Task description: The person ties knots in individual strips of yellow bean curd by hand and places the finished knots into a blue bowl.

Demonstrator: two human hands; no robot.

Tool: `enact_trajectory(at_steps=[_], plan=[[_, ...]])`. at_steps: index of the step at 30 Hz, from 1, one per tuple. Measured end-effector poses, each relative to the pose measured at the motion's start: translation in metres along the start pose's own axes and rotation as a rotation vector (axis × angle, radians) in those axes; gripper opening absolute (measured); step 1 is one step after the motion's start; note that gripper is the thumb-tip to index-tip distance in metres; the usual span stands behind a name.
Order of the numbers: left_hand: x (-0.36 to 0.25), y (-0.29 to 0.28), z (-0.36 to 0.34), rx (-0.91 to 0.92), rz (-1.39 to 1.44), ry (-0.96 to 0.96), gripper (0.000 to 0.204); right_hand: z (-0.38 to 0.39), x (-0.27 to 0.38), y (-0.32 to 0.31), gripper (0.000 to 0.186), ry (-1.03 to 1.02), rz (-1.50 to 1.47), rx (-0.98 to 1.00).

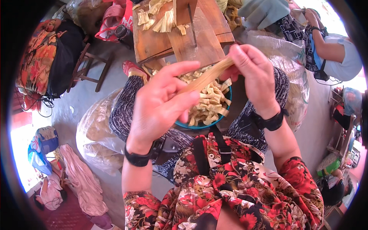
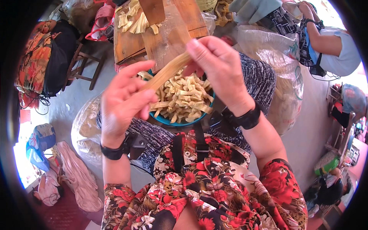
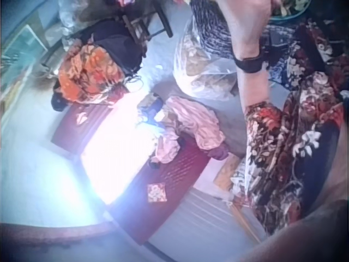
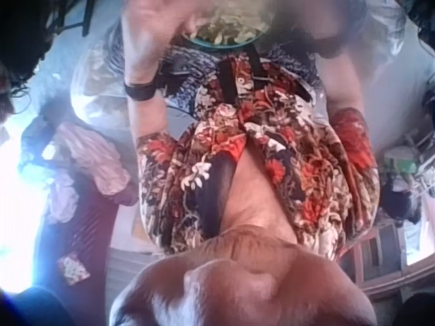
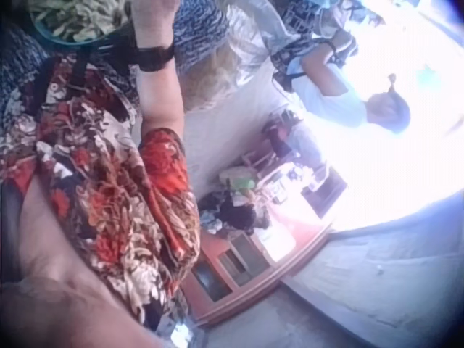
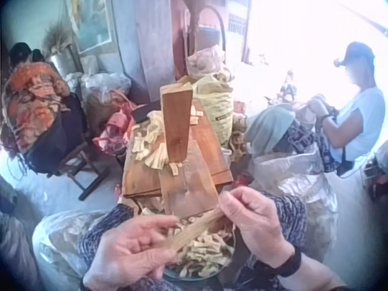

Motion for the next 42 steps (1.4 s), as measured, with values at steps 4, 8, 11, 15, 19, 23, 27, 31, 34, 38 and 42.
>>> enact_trajectory(at_steps=[4,8,11,15,19,23,27,31,34,38,42], plan=[[0.015,-0.005,0.005,0.181,-0.143,-0.081,0.017,0.008,0.014,-0.003,0.024,0.001,-0.153,-0.05],[0.032,-0.002,0.0,0.142,-0.058,-0.188,0.029,0.047,0.051,0.016,0.018,-0.321,-0.052,0.048],[0.016,0.006,0.002,0.148,-0.343,0.197,0.015,0.078,0.054,0.035,0.015,-0.516,0.096,0.278],[0.019,-0.006,0.007,-0.032,-0.166,-0.032,0.015,0.062,-0.004,0.016,0.021,0.077,0.067,0.091],[0.022,0.009,0.012,0.056,0.273,-0.169,0.017,0.063,-0.027,0.037,0.025,0.36,-0.221,0.22],[0.026,0.01,0.008,0.035,0.257,-0.156,0.017,0.06,-0.027,0.033,0.021,0.253,-0.26,0.189],[0.019,-0.002,0.004,-0.148,-0.024,0.114,0.012,0.055,-0.005,0.025,0.032,0.045,-0.087,0.177],[-0.008,0.012,0.01,-0.12,-0.378,0.47,0.013,0.056,0.001,0.02,0.037,-0.032,0.087,0.068],[-0.01,0.014,0.012,-0.076,-0.478,0.545,0.016,0.053,-0.012,0.023,0.036,0.344,-0.224,0.078],[0.036,-0.002,0.0,-0.053,0.407,-0.169,0.024,0.066,-0.009,0.043,0.039,0.567,-0.718,0.328],[0.042,0.019,0.008,0.111,0.475,-0.318,0.023,0.056,-0.001,0.032,0.038,0.33,-0.457,0.23]])
Point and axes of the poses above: each hand's wrist, its own z-axis away from the middle knuckle, its own y-axis out of the palm, x = y × z, the point moved 8 cm from there along -z, towards the middle knuckle, and after that the axes turned 11 degrees about -x, right-handed, at the moved point
